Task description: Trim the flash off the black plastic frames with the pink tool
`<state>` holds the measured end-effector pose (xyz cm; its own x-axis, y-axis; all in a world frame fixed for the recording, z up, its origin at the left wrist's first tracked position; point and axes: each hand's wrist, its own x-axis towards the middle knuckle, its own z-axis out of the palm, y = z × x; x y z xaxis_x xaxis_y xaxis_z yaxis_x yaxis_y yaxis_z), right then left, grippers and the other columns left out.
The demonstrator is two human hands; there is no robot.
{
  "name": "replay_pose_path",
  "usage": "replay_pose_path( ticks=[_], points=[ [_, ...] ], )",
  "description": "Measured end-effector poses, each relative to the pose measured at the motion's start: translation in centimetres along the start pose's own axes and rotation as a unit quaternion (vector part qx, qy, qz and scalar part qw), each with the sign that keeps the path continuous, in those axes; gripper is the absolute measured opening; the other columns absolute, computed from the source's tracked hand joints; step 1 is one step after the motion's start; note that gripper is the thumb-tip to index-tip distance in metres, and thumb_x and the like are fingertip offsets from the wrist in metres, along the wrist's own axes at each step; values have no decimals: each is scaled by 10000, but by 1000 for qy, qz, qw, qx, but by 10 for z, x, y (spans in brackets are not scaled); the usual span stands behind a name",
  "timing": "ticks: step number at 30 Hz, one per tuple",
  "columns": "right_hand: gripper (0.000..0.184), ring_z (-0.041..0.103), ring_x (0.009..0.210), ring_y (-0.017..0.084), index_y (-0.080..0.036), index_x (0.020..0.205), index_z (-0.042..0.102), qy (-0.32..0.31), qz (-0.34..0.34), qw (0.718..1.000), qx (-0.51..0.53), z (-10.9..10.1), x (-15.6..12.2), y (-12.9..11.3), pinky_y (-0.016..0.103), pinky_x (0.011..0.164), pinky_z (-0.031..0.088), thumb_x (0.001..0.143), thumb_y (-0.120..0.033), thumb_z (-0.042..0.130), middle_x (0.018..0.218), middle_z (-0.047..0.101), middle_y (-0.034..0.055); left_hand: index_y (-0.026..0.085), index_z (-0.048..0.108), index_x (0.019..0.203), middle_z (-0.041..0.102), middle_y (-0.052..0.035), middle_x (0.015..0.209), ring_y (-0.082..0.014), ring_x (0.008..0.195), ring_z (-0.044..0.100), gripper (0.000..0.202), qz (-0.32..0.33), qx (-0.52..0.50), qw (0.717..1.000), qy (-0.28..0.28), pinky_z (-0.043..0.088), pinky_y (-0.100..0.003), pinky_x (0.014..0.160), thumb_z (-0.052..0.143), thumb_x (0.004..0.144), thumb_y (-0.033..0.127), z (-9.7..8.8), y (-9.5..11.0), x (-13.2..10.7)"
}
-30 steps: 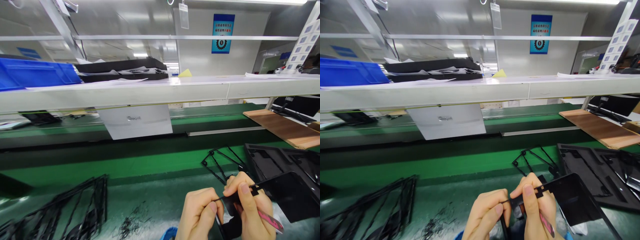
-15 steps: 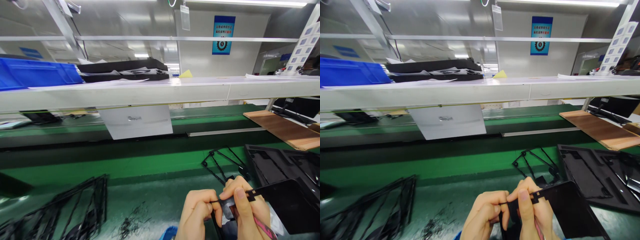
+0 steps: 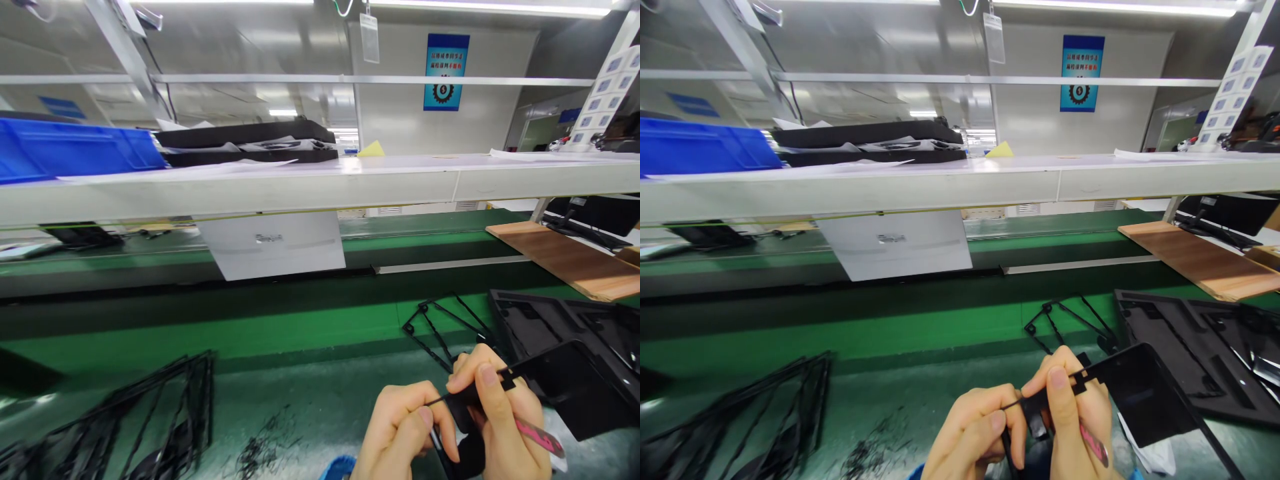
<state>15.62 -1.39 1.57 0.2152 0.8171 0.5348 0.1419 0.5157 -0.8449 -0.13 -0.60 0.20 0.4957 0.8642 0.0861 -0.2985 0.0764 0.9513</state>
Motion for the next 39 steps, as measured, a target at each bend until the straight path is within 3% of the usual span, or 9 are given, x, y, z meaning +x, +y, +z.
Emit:
replay_pose_path(
  ticks=[5, 11, 15, 20, 24, 30, 34, 39],
  points=[
    [527, 587, 696, 219, -231, 771, 699, 17, 23, 1000, 10, 0, -5, -1, 328, 623, 469, 1131, -585, 550, 691, 596, 53, 184, 609, 656, 321, 51, 548, -122, 550, 299, 485, -21, 21, 999, 29, 239, -278, 575, 605, 928, 585, 5, 0, 2],
    [523, 492, 608, 176, -213, 794, 687, -7, 59, 997, 54, 1, -12, 8, 303, 522, 330, 1132, -582, 536, 672, 537, 24, 205, 573, 616, 379, 20, 524, -154, 585, 385, 272, -45, 6, 999, 25, 275, -288, 596, 529, 771, 424, 8, 8, 7],
    [516, 516, 641, 185, -215, 795, 694, -8, 47, 998, 44, 1, -9, 7, 304, 557, 385, 1136, -571, 544, 681, 553, 29, 195, 591, 620, 392, 9, 553, -164, 631, 415, 307, -33, 8, 999, 28, 299, -288, 630, 537, 799, 438, 7, 7, 5],
    [496, 590, 662, 219, -233, 787, 708, 10, 15, 1000, 15, -2, -2, 2, 324, 573, 454, 1124, -573, 576, 703, 616, 56, 188, 588, 665, 312, 56, 574, -123, 571, 320, 465, -28, 25, 999, 21, 262, -273, 594, 610, 927, 572, 8, 7, 3],
    [495, 594, 674, 227, -239, 786, 703, 7, 16, 1000, 17, -2, -1, 0, 335, 598, 473, 1130, -567, 564, 699, 621, 61, 183, 609, 658, 348, 53, 556, -111, 531, 286, 450, -44, 24, 998, 24, 235, -279, 555, 619, 903, 560, 10, 9, 4],
    [499, 474, 551, 170, -233, 803, 686, -21, 48, 998, 39, 1, -7, 4, 302, 518, 318, 1141, -568, 539, 593, 512, -1, 187, 594, 611, 439, 12, 555, -122, 561, 304, 238, -59, -4, 997, 39, 230, -293, 584, 544, 737, 382, 12, 16, 8],
    [497, 428, 500, 161, -234, 822, 682, -24, 59, 998, 26, 0, -12, 8, 328, 489, 231, 1152, -556, 497, 598, 507, -3, 165, 635, 589, 536, -29, 566, -118, 556, 270, 236, -73, -40, 995, 46, 175, -305, 580, 527, 689, 348, 11, 15, 7],
    [498, 397, 509, 157, -239, 823, 687, -33, 48, 998, 3, -3, -14, 11, 331, 491, 238, 1149, -566, 500, 642, 496, -1, 145, 688, 562, 569, -47, 565, -122, 551, 284, 275, -59, -64, 994, 74, 179, -313, 575, 495, 663, 314, 10, 14, 6]
  ],
)
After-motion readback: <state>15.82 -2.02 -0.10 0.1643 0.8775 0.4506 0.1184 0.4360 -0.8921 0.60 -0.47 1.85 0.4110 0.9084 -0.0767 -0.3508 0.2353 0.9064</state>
